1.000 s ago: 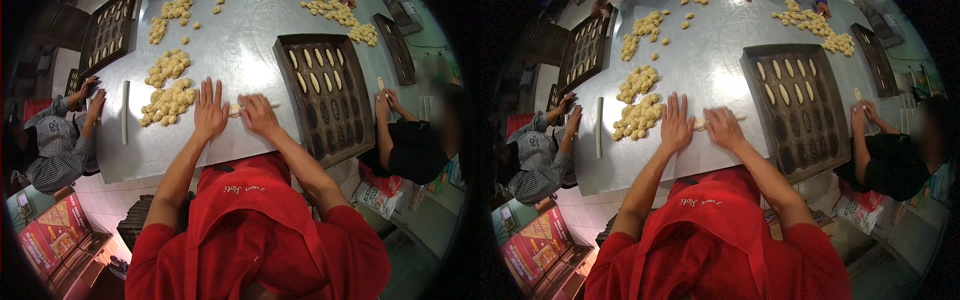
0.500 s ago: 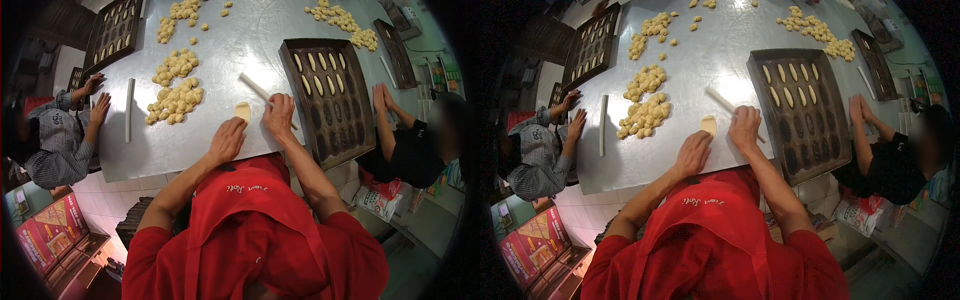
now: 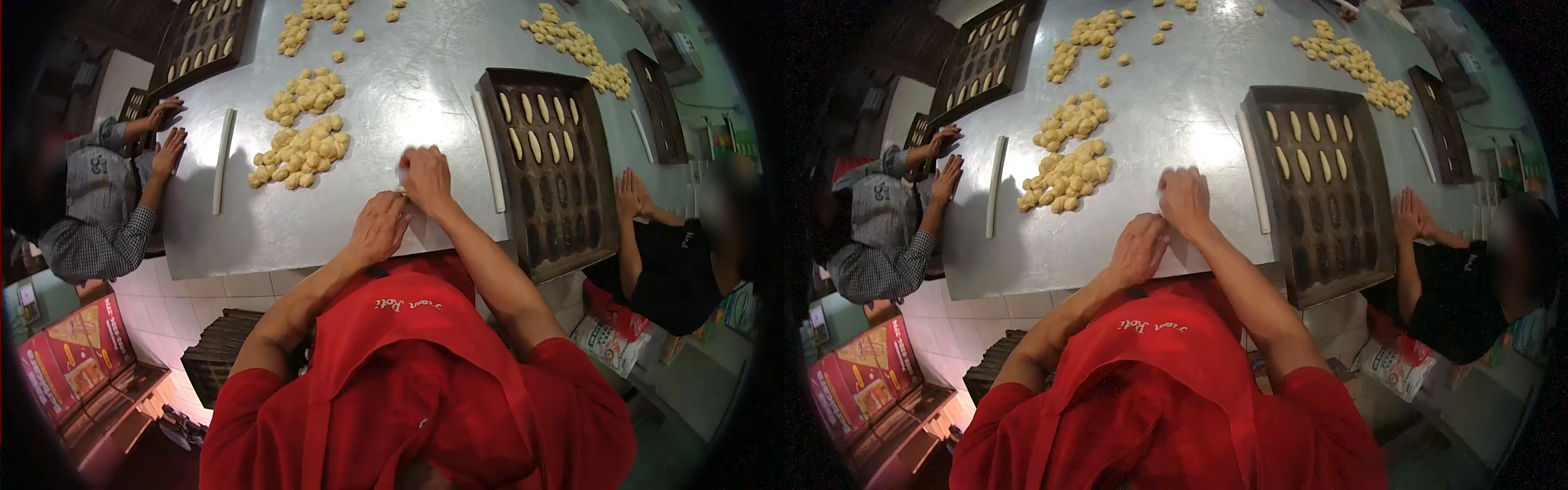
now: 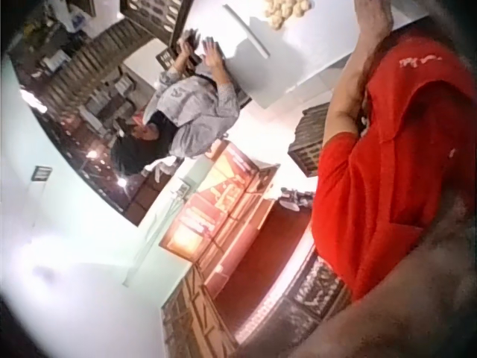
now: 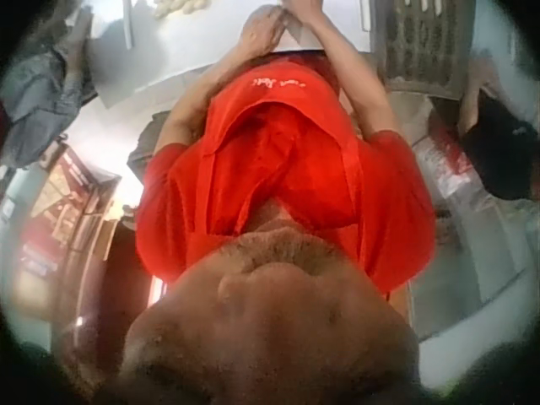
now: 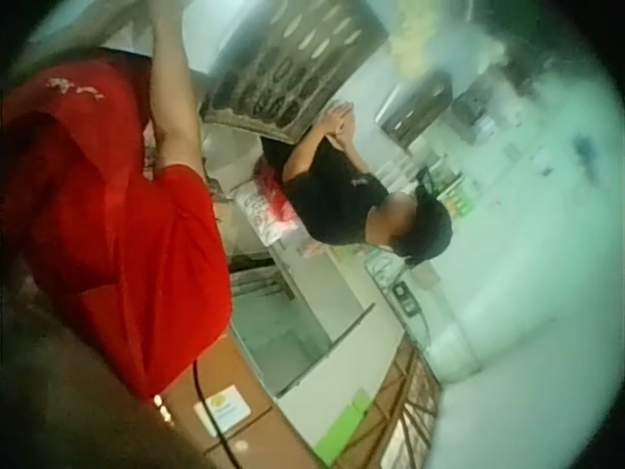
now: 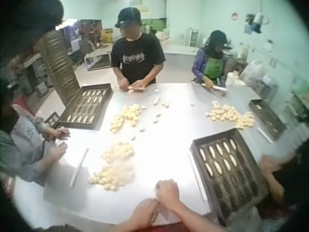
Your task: Operating a dough mixer and then shaping portions of dough into rolls on a baking tray.
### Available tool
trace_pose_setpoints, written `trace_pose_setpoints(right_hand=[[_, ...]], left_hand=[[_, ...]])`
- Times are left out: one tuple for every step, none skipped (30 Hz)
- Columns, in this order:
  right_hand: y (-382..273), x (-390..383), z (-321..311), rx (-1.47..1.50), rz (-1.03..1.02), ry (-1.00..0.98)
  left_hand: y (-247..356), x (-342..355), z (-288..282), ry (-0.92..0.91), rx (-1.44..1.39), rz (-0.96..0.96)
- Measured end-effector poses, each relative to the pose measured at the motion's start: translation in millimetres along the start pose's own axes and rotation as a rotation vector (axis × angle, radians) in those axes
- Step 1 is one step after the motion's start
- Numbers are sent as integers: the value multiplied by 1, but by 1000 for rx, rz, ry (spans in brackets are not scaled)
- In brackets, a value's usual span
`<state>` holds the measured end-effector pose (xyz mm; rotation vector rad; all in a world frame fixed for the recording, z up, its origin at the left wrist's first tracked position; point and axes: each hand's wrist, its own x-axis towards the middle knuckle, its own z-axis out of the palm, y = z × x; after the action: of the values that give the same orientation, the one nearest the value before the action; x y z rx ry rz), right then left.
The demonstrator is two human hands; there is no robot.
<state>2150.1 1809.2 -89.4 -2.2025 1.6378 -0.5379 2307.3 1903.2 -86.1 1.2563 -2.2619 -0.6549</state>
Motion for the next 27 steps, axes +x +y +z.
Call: trace_pose_setpoints(right_hand=[[4, 12, 22, 76, 2, 171], [1, 16, 27, 116, -25, 108], [-5, 6, 28, 123, -38, 101], [-14, -19, 27, -1, -102, 80], [-22, -42, 24, -127, -164, 62], [-25, -56, 23, -122, -180, 60], [-26, -72, 22, -152, -152, -25], [-27, -81, 22, -182, -115, -112], [-29, -72, 22, -181, -116, -117], [-31, -48, 19, -206, -107, -76], [-32, -22, 19, -226, -109, -34], [-30, -1, 21, -192, -172, 107], [-29, 5, 24, -192, -173, 105], [-26, 7, 26, -145, -174, 89], [-22, 9, 29, -99, -170, 76], [-22, -3, 27, -8, -215, 32], [-20, -17, 22, -10, -206, 35], [-21, -31, 9, 160, -269, 45], [-17, -43, -2, 324, -322, 60], [-5, -53, -8, 315, -310, 68], [9, -64, -12, 213, -266, 54], [18, -74, -16, 113, -221, 35], [21, -78, -20, 103, -201, 41], [26, -76, -22, 182, -142, 52], [33, -72, -26, 261, -84, 66], [35, -63, -42, 221, -106, 171], [48, -55, -59, 206, -86, 185]], left_hand=[[1, 0, -2, 53, -92, -101], [-2, -3, -5, 115, -181, -209], [-8, -12, -11, 124, -174, -221], [-18, -25, -19, 243, -95, -310], [-29, -38, -27, 362, -14, -397], [-48, -51, -33, 484, 46, -532], [-64, -64, -40, 603, 104, -664], [-75, -71, -52, 660, 137, -748], [-85, -71, -62, 716, 171, -830], [-97, -66, -67, 713, 167, -832], [-109, -60, -72, 670, 140, -870], [-117, -56, -75, 623, 111, -906], [-118, -48, -77, 623, 110, -908], [-118, -39, -77, 601, 34, -924], [-116, -31, -79, 574, -42, -934], [-108, -27, -85, 488, -120, -955], [-110, -35, -83, 481, -122, -950], [-113, -52, -82, 574, -126, -934], [-114, -63, -81, 658, -135, -908], [-109, -70, -81, 776, -25, -869], [-104, -76, -81, 890, 84, -823], [-111, -93, -79, 813, 214, -791], [-117, -108, -76, 735, 338, -753], [-114, -111, -75, 719, 320, -730], [-108, -115, -73, 628, 336, -746], [-100, -115, -69, 538, 355, -761], [-87, -109, -68, 528, 341, -738]])
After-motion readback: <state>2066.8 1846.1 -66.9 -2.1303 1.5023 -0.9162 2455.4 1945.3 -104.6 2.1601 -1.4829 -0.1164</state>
